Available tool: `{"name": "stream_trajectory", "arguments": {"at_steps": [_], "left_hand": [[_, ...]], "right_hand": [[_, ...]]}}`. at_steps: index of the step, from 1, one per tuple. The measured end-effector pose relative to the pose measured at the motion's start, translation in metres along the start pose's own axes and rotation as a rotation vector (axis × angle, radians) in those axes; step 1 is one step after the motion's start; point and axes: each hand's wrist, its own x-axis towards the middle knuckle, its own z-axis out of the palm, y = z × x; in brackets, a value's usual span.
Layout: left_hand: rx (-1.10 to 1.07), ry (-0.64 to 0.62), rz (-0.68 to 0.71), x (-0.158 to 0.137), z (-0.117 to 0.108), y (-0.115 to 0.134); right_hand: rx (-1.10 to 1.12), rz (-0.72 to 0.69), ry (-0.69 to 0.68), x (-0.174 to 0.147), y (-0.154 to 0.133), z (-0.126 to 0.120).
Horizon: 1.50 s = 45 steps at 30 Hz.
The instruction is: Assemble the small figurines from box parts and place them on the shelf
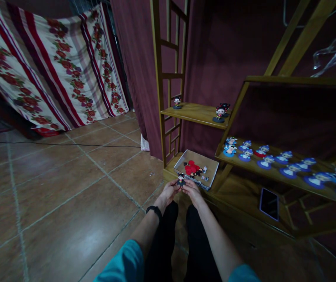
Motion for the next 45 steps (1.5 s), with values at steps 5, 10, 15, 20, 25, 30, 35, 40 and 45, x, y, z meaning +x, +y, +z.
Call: {"name": "stream_trajectory", "arguments": {"at_steps": [5,10,15,20,25,30,35,40,45], "left_hand": [[0.002,0.004,0.01,0.0,0.0,-0.001],[-0.023,0.018,0.027,0.002,-0.001,-0.004],[-0.012,0.061,0.06,0.005,-0.004,-0.006],[-0.004,0.079,0.109,0.005,-0.001,-0.009],[-0.002,0.13,0.16,0.007,0.0,-0.014],[0.033,0.132,0.202,0.008,0.002,-0.013],[0.067,0.149,0.242,0.005,0.008,-0.011],[0.085,0.201,0.259,0.001,0.012,-0.012],[0.104,0.218,0.269,0.001,0.013,-0.015]], "right_hand": [[-0.019,-0.013,-0.013,-0.004,-0.002,0.001],[-0.008,-0.035,-0.025,-0.008,-0.004,0.003],[0.0,0.003,-0.007,-0.008,-0.006,0.004],[-0.015,0.0,-0.019,-0.01,-0.006,0.005],[-0.029,-0.005,-0.018,-0.011,-0.007,0.006],[-0.01,-0.011,-0.027,-0.013,-0.008,0.007],[0.013,-0.001,-0.018,-0.012,-0.007,0.006],[0.004,-0.002,-0.038,-0.012,-0.009,0.007],[-0.004,-0.004,-0.076,-0.014,-0.011,0.008]]}}
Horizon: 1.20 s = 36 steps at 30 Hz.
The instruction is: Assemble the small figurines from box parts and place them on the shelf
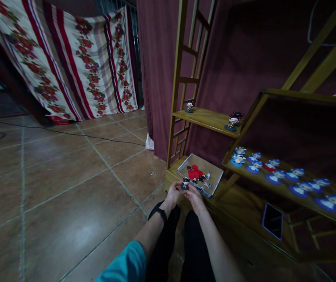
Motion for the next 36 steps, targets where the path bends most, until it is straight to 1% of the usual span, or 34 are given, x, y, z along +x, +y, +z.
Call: {"name": "stream_trajectory", "arguments": {"at_steps": [6,10,13,19,24,32,36], "left_hand": [[-0.031,0.002,-0.047,0.002,-0.002,-0.001],[-0.082,-0.076,-0.143,0.003,-0.003,0.002],[-0.098,-0.123,-0.18,0.002,-0.002,0.006],[-0.121,-0.137,-0.227,0.0,-0.002,0.013],[-0.152,-0.151,-0.282,0.004,-0.008,0.014],[-0.188,-0.264,-0.391,0.01,-0.017,0.018],[-0.188,-0.275,-0.413,0.011,-0.018,0.02]], "right_hand": [[0.008,0.01,0.043,0.0,0.001,-0.001],[0.007,0.006,0.059,0.001,0.001,-0.002],[0.024,-0.011,0.067,0.002,0.003,-0.004],[0.0,-0.012,0.075,0.005,0.006,-0.003],[-0.021,0.007,0.089,0.007,0.006,-0.003],[-0.029,-0.005,0.077,0.008,0.003,-0.002],[-0.02,-0.009,0.07,0.007,0.002,0.0]]}}
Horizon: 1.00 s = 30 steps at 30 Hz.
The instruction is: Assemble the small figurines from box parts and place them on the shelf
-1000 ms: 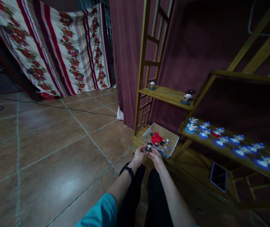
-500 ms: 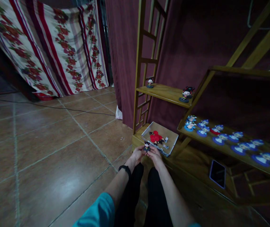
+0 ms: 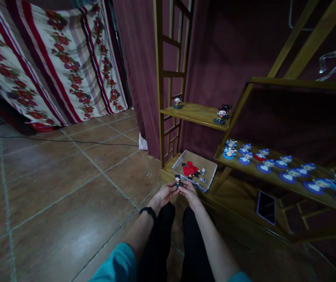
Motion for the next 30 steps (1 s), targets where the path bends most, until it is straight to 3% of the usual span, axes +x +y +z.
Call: {"name": "stream_trajectory", "arguments": {"at_steps": [12,21,30], "left_hand": [[0.0,-0.06,-0.04,-0.001,0.0,0.001],[-0.01,0.067,0.063,0.005,-0.001,-0.005],[0.019,0.092,0.183,0.004,-0.001,-0.01]], "right_hand": [[-0.015,-0.013,0.024,-0.002,-0.001,0.002],[-0.019,-0.02,-0.003,0.003,0.003,-0.003],[-0.008,0.023,0.019,0.004,0.007,-0.006]]}}
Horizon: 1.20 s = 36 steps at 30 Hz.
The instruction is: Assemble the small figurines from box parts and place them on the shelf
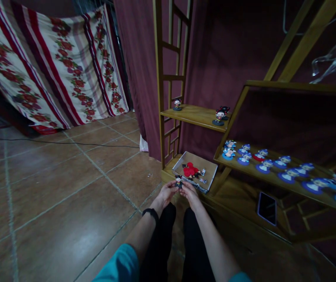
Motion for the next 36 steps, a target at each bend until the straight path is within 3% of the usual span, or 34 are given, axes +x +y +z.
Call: {"name": "stream_trajectory", "arguments": {"at_steps": [10,24,36], "left_hand": [[0.027,-0.012,0.016,-0.0041,0.0056,0.0021],[0.004,0.126,-0.017,-0.0013,0.0057,0.0041],[-0.021,0.105,-0.053,0.003,0.0001,0.0036]], "right_hand": [[0.083,-0.013,0.021,-0.0001,-0.0006,-0.0015],[0.098,0.008,0.047,0.001,0.0022,0.0033],[0.078,0.002,0.039,0.0017,0.001,0.0044]]}}
